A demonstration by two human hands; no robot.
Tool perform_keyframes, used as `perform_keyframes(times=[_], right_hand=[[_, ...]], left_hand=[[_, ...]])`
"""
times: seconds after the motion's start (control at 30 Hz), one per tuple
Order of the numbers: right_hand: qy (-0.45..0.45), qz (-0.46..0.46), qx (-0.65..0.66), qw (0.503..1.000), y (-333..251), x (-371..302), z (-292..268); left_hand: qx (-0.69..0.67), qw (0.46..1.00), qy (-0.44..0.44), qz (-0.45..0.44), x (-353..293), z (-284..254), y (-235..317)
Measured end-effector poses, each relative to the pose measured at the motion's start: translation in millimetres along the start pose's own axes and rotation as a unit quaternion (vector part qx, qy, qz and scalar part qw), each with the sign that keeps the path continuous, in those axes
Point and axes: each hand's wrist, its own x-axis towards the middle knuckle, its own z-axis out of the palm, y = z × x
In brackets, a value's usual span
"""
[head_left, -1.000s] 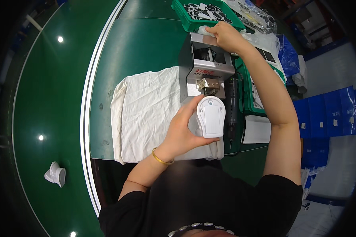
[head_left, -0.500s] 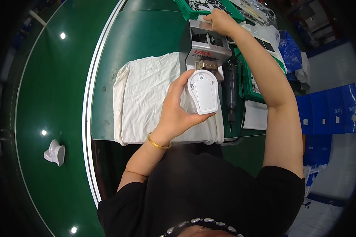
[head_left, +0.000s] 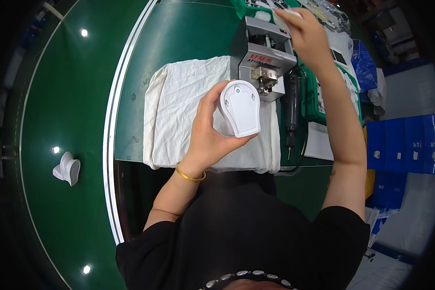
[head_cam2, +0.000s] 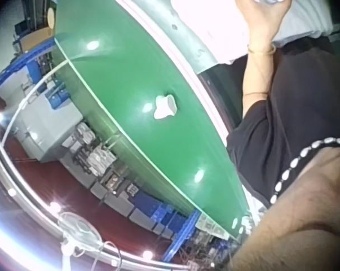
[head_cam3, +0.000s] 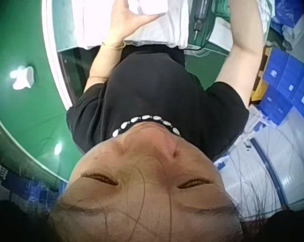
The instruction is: The recorder assembles small electronic housings by applying adhesive strips and using an electric screwdriver to secure parts.
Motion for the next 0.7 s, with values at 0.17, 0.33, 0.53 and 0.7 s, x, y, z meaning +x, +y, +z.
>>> perform_keyframes(times=[0.17,0.33,0.53,0.7], right_hand=[[-0.101,-0.056,0.079,0.99,-114,-83,-46],[-0.131,-0.022,0.12,0.984,-126,-116,-47],[-0.098,-0.031,0.092,0.99,-114,-121,-44],[-0.107,-0.033,0.148,0.983,-136,-147,-42]], left_hand=[[0.011,1.0,-0.001,-0.01,1,1,-4],[-0.013,1.0,-0.008,-0.012,-1,15,-9],[-0.014,1.0,-0.016,0.001,-2,21,-9],[0.005,1.0,0.023,-0.02,-3,21,-15]])
